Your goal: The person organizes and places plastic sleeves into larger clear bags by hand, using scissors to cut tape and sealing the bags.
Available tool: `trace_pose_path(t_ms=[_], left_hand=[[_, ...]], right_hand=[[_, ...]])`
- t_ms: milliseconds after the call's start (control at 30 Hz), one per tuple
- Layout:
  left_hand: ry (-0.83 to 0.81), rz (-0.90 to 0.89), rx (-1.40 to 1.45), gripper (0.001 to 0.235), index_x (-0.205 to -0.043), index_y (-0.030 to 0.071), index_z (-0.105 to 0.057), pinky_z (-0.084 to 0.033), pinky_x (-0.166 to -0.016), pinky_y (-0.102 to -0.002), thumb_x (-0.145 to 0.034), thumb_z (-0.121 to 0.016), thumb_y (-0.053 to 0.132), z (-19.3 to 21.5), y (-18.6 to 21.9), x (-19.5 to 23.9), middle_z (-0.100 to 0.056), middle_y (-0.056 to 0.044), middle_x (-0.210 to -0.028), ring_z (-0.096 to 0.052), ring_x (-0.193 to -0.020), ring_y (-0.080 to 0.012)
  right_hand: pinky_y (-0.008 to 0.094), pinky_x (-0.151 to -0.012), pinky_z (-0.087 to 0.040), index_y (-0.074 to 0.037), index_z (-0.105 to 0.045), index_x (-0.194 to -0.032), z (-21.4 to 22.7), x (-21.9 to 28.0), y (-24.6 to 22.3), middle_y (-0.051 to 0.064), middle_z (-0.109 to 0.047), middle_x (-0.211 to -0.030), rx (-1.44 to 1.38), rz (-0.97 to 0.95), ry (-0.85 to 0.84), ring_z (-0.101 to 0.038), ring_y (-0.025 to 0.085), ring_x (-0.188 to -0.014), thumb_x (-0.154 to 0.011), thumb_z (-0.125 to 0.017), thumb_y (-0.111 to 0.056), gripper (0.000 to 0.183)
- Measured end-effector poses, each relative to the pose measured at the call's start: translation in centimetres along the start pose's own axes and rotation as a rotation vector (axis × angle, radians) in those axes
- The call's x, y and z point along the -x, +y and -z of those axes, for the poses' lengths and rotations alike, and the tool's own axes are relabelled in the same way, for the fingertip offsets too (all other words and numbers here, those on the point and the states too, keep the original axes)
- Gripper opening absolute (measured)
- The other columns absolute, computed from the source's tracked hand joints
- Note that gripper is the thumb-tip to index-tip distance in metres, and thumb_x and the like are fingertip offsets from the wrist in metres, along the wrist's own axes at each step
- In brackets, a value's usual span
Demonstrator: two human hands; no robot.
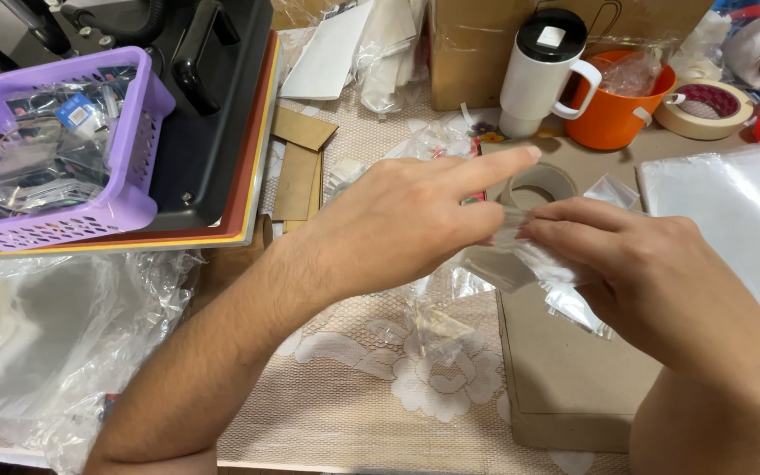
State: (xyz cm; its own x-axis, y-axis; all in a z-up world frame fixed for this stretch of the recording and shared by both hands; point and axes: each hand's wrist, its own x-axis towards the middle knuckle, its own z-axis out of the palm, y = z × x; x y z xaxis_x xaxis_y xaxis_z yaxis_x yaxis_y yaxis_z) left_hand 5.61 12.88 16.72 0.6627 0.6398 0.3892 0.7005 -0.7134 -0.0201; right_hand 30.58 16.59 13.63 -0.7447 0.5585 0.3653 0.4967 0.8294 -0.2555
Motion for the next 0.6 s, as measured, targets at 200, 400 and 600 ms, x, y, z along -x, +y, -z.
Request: trace_pose_path(t_ms=[200,400,600], left_hand=[[-0.096,0.457,0.152,0.075,-0.059,0.010,-0.063,-0.050,-0.053,-0.039,-0.099,-0.019,0.054,0.2,0.2,-0.7,-0.055,0.000,-0.059,-0.057,-0.059,-0.0167],[0.168,0.646,0.277,0.028,-0.075,0.014,-0.081,-0.048,-0.058,-0.038,-0.090,-0.059,0.021,-1.9,-0.4,-1.1,-0.074,0.001,-0.063,-0.062,-0.057,-0.0162],[0.268,0.508,0.210,0.036,-0.108,0.004,-0.076,-0.055,-0.098,-0.038,-0.076,-0.068,-0.009,-4.2,-1.7,-1.1,-0.077,-0.011,-0.110,-0.072,-0.103,-0.0237]], right_hand=[[0.040,-0.053,-0.047,-0.022,-0.067,-0.113,-0.5,-0.2,-0.1,-0.011,-0.069,-0.114,0.076,0.007,-0.020,-0.066,0.023,-0.077,-0.078,-0.058,0.006,0.046],[0.043,-0.047,-0.049,-0.019,-0.063,-0.111,-1.6,-1.3,-1.2,-0.008,-0.065,-0.120,0.139,0.067,-0.092,-0.069,0.024,-0.078,-0.077,-0.058,0.002,0.040],[0.042,-0.040,-0.052,-0.018,-0.067,-0.107,-0.8,-1.5,-1.3,0.000,-0.059,-0.149,0.169,0.004,-0.083,-0.068,0.025,-0.035,-0.075,-0.055,0.012,0.046]])
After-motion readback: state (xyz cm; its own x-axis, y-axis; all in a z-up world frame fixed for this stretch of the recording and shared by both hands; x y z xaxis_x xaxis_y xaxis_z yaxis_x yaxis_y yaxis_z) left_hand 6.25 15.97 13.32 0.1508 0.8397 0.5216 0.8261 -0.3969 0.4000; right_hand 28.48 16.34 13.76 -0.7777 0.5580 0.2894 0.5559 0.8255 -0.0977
